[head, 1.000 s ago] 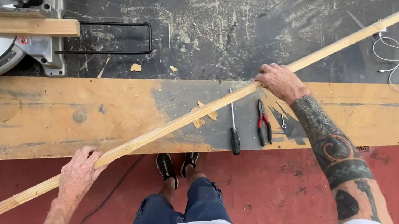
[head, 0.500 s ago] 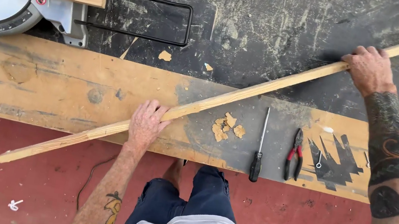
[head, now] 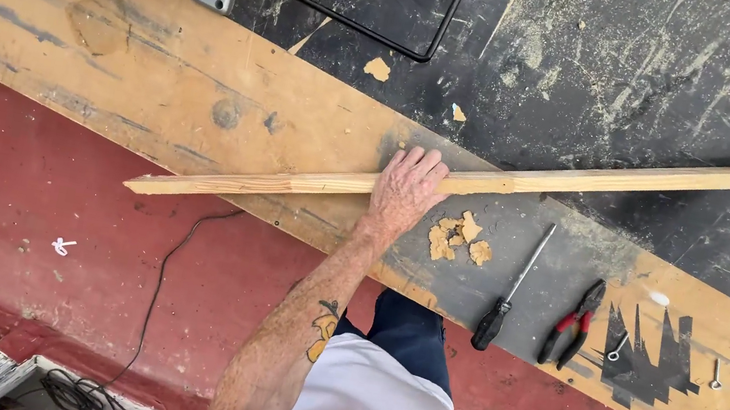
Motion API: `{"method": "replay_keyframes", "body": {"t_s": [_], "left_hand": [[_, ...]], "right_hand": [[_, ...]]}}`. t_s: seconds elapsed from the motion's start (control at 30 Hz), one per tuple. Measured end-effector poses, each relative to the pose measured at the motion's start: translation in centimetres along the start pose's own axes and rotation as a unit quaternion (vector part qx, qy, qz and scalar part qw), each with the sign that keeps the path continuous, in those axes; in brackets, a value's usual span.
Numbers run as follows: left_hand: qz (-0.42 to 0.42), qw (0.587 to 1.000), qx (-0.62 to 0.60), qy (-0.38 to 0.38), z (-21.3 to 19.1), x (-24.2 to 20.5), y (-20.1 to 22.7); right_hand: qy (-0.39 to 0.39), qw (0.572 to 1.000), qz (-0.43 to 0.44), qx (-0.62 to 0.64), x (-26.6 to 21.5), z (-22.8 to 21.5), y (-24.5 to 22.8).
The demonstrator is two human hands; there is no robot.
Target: Removing staples or nails from a wooden strip using a screwdriver and pliers
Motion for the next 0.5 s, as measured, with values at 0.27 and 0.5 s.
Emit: {"method": "replay_keyframes", "body": {"t_s": [0.27,0.5], "left_hand": [[0.004,0.998,0.011,0.054,1.1,3.9,3.8],[-0.029,0.983,-0.180,-0.008,-9.1,1.0,1.4]], "right_hand": [[-0.344,0.906,0.242,0.046,-14.1,1.6,-23.8],[-0.296,0.892,0.334,0.074,-19.7,8.5,-24.1]]}}
Point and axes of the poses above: each hand's wrist, its own x-axis towards the middle knuckle, its own z-axis out of the palm, y = z × x, the point moved 2 cm from there along x, towards the middle knuckle, and after that the axes turned 12 degrees about -x, right-handed, at the moved point
